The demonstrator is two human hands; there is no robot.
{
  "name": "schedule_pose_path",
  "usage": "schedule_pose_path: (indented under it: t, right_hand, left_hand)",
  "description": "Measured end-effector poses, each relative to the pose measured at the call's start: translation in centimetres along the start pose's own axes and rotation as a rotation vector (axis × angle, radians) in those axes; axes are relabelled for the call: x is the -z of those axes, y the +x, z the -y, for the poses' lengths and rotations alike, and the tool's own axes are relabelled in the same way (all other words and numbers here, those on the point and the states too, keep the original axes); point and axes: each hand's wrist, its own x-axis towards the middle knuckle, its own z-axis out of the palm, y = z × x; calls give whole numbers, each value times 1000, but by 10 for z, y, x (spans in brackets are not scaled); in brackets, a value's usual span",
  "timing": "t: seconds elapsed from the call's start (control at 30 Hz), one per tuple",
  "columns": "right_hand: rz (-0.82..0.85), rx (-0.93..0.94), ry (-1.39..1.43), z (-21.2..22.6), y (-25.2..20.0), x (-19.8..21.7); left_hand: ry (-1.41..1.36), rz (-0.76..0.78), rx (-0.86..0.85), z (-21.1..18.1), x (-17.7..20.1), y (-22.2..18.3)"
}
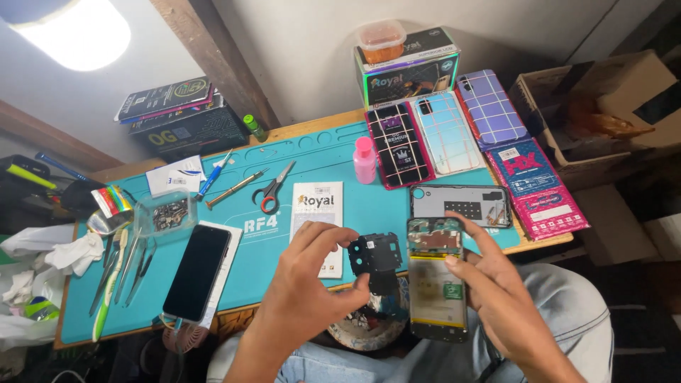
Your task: Cleaning internal phone components with a cloth and reassembling them into the phone chassis.
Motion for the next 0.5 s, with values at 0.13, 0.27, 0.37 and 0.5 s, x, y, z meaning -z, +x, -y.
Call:
schedule_pose_path:
  t: [0.13,0.27,0.37,0.5]
  right_hand:
    - [149,-30,21,-21,-4,-28]
    - [242,8,-54,-43,-6,-47]
    - [226,-15,-143,-42,-15,-65]
    - [196,-44,-233,-40,-25,-84]
  left_hand:
    - [40,28,-6,-9,10,-23]
    - [30,-44,-25,-4,19,-39]
    - [26,-96,-33,-1,27,-47]
    - [46,-138,-7,10,34,-58]
